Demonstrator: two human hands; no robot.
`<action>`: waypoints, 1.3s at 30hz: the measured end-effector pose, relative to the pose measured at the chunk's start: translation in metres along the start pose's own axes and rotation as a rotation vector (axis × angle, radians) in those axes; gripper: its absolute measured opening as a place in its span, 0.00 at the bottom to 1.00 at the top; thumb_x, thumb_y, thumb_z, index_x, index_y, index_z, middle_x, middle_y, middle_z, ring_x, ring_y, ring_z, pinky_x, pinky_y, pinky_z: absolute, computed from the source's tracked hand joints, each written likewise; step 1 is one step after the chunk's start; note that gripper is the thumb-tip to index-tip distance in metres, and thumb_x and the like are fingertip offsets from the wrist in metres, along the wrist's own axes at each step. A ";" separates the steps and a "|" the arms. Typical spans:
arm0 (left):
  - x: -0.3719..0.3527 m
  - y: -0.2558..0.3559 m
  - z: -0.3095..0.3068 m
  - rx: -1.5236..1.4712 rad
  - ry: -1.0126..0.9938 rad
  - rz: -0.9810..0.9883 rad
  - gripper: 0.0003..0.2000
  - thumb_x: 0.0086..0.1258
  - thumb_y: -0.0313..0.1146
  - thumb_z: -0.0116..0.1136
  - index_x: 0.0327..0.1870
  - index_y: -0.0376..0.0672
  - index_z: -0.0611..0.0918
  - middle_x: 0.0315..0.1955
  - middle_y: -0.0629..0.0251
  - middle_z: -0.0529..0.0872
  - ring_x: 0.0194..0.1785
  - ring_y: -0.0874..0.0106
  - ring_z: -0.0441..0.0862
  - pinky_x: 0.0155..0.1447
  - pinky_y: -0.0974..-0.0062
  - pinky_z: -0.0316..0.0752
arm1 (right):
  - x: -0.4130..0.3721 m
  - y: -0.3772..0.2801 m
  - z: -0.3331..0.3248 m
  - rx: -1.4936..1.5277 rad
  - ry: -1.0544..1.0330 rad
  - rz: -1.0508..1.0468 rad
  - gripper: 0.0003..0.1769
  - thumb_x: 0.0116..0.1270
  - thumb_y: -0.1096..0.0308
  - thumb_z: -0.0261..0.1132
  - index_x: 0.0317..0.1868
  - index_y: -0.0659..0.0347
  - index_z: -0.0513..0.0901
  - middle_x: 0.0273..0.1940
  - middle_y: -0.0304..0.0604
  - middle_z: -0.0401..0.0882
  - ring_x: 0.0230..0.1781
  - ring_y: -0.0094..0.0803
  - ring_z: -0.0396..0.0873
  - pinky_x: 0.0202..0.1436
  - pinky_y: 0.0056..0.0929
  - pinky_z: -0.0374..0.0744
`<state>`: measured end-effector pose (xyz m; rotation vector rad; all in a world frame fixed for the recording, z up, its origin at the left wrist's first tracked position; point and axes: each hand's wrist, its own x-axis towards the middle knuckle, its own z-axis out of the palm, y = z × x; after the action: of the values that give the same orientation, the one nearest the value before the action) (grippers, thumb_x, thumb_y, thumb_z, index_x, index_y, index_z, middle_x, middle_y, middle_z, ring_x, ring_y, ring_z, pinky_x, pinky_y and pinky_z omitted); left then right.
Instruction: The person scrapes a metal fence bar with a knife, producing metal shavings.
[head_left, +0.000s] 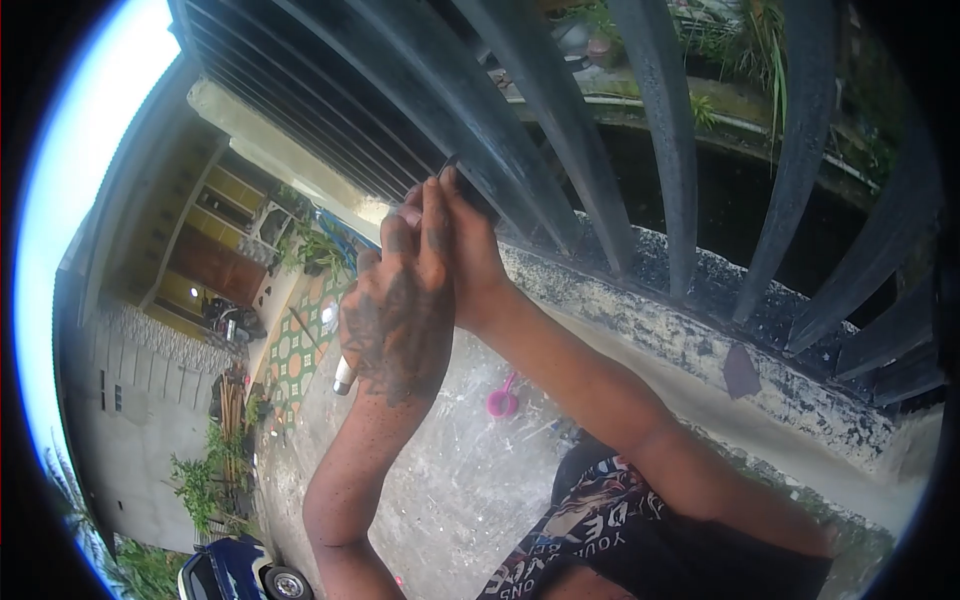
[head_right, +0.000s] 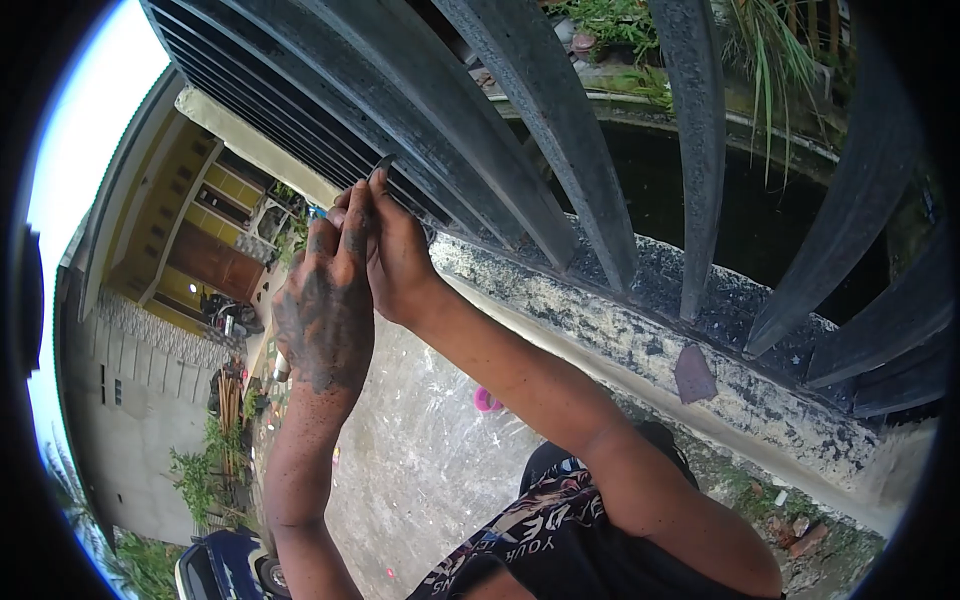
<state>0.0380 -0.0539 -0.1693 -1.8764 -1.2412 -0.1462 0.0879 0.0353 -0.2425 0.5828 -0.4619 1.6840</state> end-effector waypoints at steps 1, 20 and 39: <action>0.002 0.001 -0.004 0.011 -0.014 -0.016 0.32 0.72 0.27 0.59 0.78 0.59 0.69 0.47 0.61 0.82 0.43 0.61 0.89 0.40 0.63 0.86 | 0.004 -0.002 0.003 0.011 0.037 -0.002 0.28 0.85 0.39 0.43 0.42 0.52 0.76 0.36 0.31 0.74 0.40 0.24 0.77 0.51 0.28 0.77; 0.053 -0.043 -0.051 0.131 0.212 -0.120 0.20 0.78 0.34 0.59 0.69 0.64 0.80 0.42 0.67 0.89 0.44 0.63 0.92 0.46 0.60 0.90 | 0.076 0.001 0.079 -0.107 -0.025 -0.084 0.27 0.85 0.40 0.45 0.49 0.54 0.79 0.42 0.37 0.83 0.48 0.28 0.83 0.58 0.32 0.79; 0.040 -0.023 -0.039 0.148 0.144 -0.155 0.26 0.75 0.28 0.62 0.72 0.63 0.77 0.43 0.64 0.88 0.44 0.64 0.92 0.43 0.63 0.92 | 0.058 0.000 0.061 -0.117 -0.028 -0.058 0.31 0.85 0.36 0.38 0.46 0.52 0.77 0.41 0.32 0.78 0.47 0.22 0.79 0.61 0.29 0.76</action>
<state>0.0528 -0.0498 -0.1108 -1.6147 -1.2627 -0.2611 0.0870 0.0444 -0.1585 0.5303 -0.5545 1.5837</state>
